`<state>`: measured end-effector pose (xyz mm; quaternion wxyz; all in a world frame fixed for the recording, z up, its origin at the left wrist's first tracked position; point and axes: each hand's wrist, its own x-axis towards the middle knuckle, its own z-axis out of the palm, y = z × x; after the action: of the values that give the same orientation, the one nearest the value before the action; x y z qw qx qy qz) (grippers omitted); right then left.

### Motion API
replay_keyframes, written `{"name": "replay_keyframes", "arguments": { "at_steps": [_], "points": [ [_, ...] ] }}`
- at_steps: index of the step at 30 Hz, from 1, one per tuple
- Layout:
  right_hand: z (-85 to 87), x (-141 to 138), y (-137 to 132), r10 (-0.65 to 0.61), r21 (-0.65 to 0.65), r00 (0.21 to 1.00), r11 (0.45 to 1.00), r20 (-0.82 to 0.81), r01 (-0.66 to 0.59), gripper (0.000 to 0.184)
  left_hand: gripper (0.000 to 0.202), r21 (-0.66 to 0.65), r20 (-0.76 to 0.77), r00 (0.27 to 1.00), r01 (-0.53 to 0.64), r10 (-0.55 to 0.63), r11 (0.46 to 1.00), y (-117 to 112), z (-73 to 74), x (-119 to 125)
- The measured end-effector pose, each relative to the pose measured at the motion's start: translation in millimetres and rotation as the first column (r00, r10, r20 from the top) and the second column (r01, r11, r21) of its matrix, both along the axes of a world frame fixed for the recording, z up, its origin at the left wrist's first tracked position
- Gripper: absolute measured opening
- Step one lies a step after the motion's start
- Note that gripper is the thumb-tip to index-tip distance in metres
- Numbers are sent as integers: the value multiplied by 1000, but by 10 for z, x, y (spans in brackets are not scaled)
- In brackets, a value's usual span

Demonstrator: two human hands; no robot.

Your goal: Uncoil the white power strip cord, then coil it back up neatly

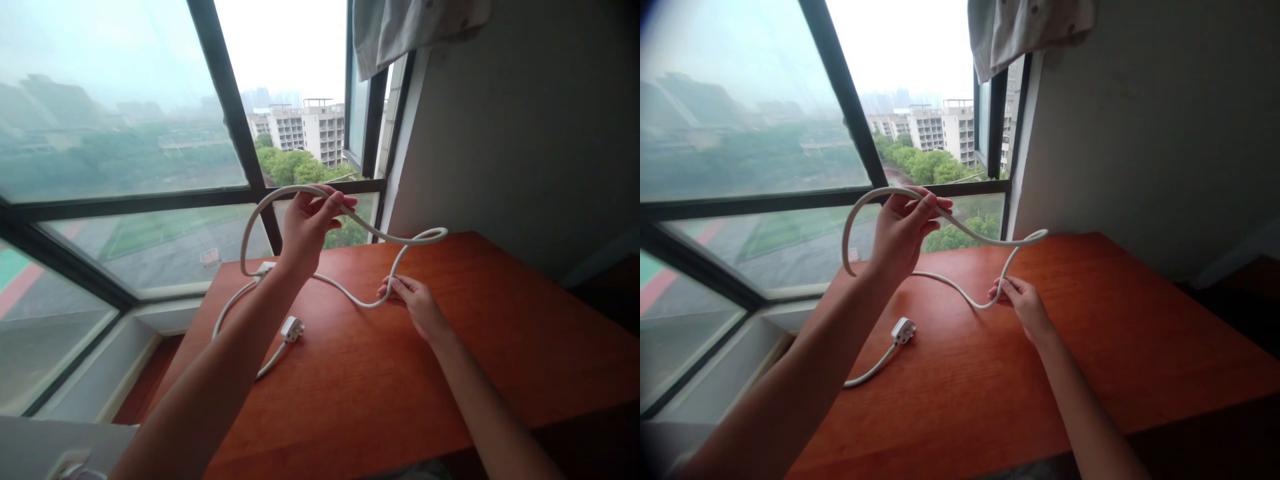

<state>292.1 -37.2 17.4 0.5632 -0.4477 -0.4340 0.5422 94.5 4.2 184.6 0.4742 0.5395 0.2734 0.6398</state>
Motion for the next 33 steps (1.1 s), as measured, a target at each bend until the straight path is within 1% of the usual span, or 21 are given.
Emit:
{"name": "replay_keyframes", "arguments": {
  "at_steps": [4, 7, 8, 9, 10, 11, 12, 13, 14, 15, 16, 18, 20, 21, 23, 24, 26, 28, 29, 31, 33],
  "points": [
    [-24, -7, 215, -73, 8, 987, 997, 142, 72, 38, 25, 95, -110, 993, -21, 32, 995, 37, 59, 26],
    [15, -34, 382, -90, 61, 958, 995, 272, 76, 33, 25, 87, -152, 988, 20, -6, 996, 20, 125, 108],
    [46, -49, 422, -131, 109, 928, 989, 350, 98, 30, 25, 74, -141, 990, 30, -19, 997, 10, 137, 146],
    [86, -69, 446, -206, 184, 872, 973, 443, 137, 26, 25, 61, -117, 993, 35, -28, 998, 0, 141, 186],
    [136, -96, 451, -314, 283, 785, 941, 534, 184, 22, 26, 49, -84, 996, 35, -31, 998, -10, 137, 229],
    [191, -132, 436, -431, 395, 675, 892, 599, 218, 18, 26, 38, -43, 999, 31, -29, 999, -18, 125, 273],
    [250, -178, 399, -532, 503, 564, 835, 631, 225, 15, 26, 24, 5, 1000, 22, -22, 999, -26, 106, 316],
    [306, -236, 342, -598, 585, 489, 785, 635, 202, 15, 26, 7, 58, 998, 9, -10, 1000, -35, 84, 358],
    [354, -307, 269, -616, 634, 468, 760, 633, 143, 16, 26, -13, 111, 994, -4, 5, 1000, -45, 60, 398],
    [391, -389, 184, -586, 655, 496, 754, 641, 45, 16, 27, -35, 163, 986, -15, 21, 999, -55, 38, 435],
    [413, -483, 93, -530, 665, 546, 744, 649, -67, 17, 27, -54, 211, 977, -24, 35, 998, -67, 20, 469],
    [403, -690, -77, -350, 635, 636, 714, 688, -294, 21, 28, -83, 297, 953, -35, 58, 996, -91, -3, 525],
    [334, -898, -203, -203, 573, 655, 705, 728, -418, 33, 27, -108, 360, 930, -40, 76, 993, -108, -8, 562],
    [288, -990, -244, -175, 555, 654, 708, 736, -436, 35, 26, -124, 386, 918, -42, 87, 991, -110, -5, 572],
    [198, -1132, -294, -124, 508, 623, 709, 773, -489, 23, 22, -166, 432, 894, -51, 120, 985, -91, 4, 563],
    [161, -1174, -311, -88, 489, 610, 693, 787, -530, 20, 19, -191, 453, 880, -59, 141, 980, -67, 9, 541],
    [105, -1197, -349, 1, 464, 602, 635, 799, -617, 27, 12, -240, 496, 845, -88, 200, 967, 12, 13, 453],
    [62, -1151, -405, 96, 463, 618, 575, 780, -674, 32, 8, -284, 539, 796, -135, 275, 949, 128, 5, 306],
    [40, -1112, -440, 134, 466, 631, 563, 764, -683, 34, 9, -304, 558, 765, -173, 322, 937, 193, -5, 214],
    [-9, -1021, -514, 177, 454, 645, 575, 743, -681, 35, 12, -356, 579, 708, -228, 405, 906, 321, -41, 9],
    [-51, -930, -582, 165, 433, 649, 620, 743, -654, 34, 13, -403, 579, 686, -229, 440, 886, 415, -101, -197]
  ]
}}
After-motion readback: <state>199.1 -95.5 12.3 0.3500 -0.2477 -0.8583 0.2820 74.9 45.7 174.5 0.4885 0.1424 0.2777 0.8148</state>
